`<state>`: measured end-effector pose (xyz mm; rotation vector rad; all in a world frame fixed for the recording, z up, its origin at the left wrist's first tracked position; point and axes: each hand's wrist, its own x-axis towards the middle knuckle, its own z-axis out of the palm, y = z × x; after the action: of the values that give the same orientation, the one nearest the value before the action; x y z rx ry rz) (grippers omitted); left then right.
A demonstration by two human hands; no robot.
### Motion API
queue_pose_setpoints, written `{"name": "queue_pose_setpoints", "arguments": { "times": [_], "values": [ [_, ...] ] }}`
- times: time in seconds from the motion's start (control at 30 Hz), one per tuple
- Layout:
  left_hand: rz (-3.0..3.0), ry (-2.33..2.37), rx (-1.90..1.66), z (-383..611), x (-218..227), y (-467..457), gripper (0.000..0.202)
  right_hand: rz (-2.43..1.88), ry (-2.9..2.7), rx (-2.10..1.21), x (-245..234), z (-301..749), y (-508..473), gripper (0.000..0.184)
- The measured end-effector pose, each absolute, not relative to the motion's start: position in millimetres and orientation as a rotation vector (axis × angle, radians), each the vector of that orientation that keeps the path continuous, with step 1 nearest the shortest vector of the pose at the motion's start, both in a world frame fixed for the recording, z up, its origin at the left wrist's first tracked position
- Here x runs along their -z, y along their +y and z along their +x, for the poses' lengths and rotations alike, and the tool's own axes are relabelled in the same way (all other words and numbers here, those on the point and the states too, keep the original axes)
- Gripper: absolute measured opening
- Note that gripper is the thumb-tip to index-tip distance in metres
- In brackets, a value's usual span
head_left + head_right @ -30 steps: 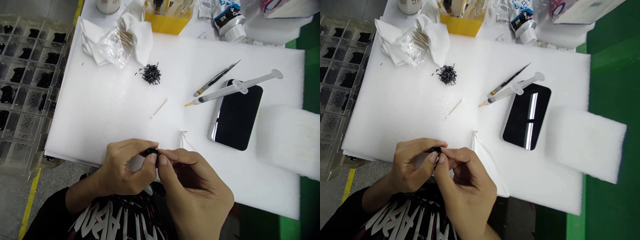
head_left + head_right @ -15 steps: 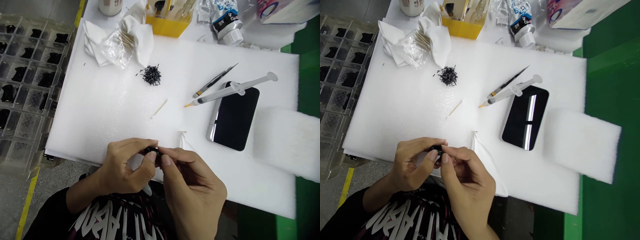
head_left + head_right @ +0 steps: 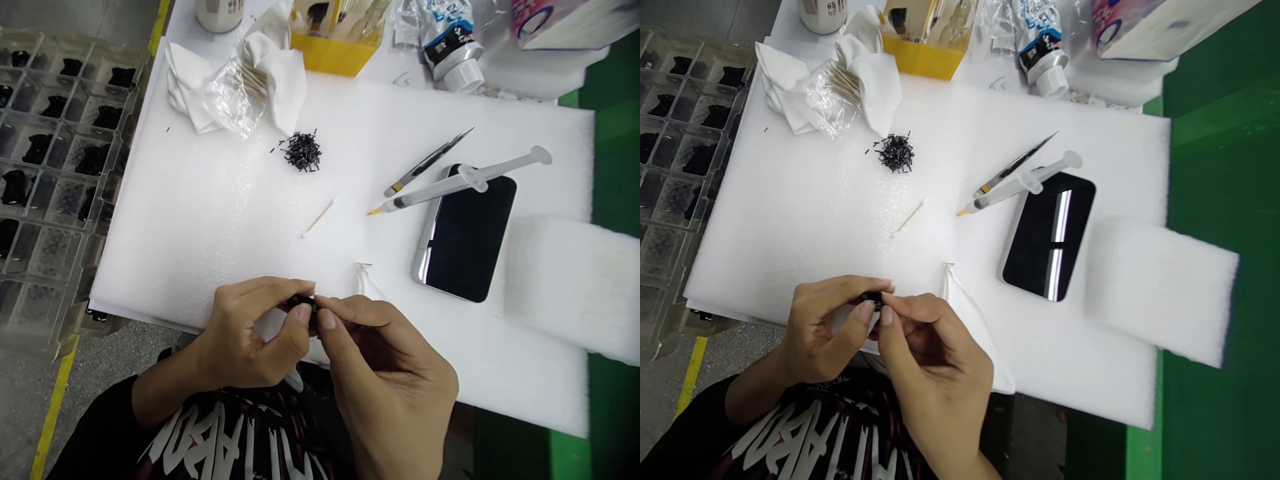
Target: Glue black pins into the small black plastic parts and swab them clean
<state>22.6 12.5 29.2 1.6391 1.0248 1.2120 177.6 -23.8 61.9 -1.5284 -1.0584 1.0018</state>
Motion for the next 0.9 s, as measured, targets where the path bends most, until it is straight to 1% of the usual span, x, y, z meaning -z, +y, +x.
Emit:
{"name": "queue_pose_setpoints", "arguments": {
  "times": [0.03, 0.07, 0.13, 0.17, 0.23, 0.3, 0.4, 0.47, 0.57, 0.67, 0.73, 0.83, 0.9],
  "values": [
    [1.638, 1.015, -1.22, 22.4, -29.1, 12.4, 0.028, -1.544, -1.065, -1.029, -62.7, 179.4, -24.9, 0.005],
    [1.631, 1.004, -1.222, 22.2, -29.0, 12.1, 0.029, -1.562, -1.065, -1.052, -64.2, 181.5, -25.4, 0.007],
    [1.609, 0.995, -1.22, 22.2, -28.9, 11.0, 0.033, -1.622, -1.065, -1.058, -68.9, 186.5, -22.3, 0.019],
    [1.6, 1.002, -1.216, 22.5, -28.9, 10.4, 0.036, -1.675, -1.067, -1.019, -71.4, 189.5, -18.0, 0.024],
    [1.599, 1.029, -1.2, 23.1, -28.9, 9.1, 0.04, -1.787, -1.139, -0.863, -75.3, 196.5, -2.8, 0.028],
    [1.608, 1.046, -1.197, 23.7, -28.7, 8.7, 0.038, -1.851, -1.303, -0.729, -75.6, 203.5, 20.1, 0.03],
    [1.625, 1.03, -1.218, 24.1, -27.8, 9.8, 0.031, -1.899, -1.613, -0.741, -69.6, 208.5, 58.1, 0.037],
    [1.638, 1.024, -1.234, 24.1, -26.8, 10.8, 0.028, -2.025, -1.82, -0.686, -64.2, 206.1, 77.0, 0.042],
    [1.639, 1.026, -1.232, 24.1, -25.4, 11.2, 0.027, -2.135, -1.991, -0.556, -57.9, 198.6, 90.8, 0.037],
    [1.636, 1.024, -1.225, 24.4, -24.8, 10.4, 0.031, -2.116, -2.012, -0.561, -55.7, 195.7, 94.3, 0.023],
    [1.643, 1.025, -1.229, 24.8, -25.3, 10.2, 0.032, -2.114, -2.024, -0.575, -57.5, 198.5, 94.0, 0.021],
    [1.643, 1.031, -1.228, 25.6, -26.9, 10.7, 0.03, -1.99, -1.986, -0.586, -66.8, 206.3, 84.3, 0.018],
    [1.634, 1.029, -1.225, 26.2, -27.9, 11.3, 0.029, -1.863, -1.843, -0.581, -76.6, 210.8, 68.4, 0.018]
  ]
}}
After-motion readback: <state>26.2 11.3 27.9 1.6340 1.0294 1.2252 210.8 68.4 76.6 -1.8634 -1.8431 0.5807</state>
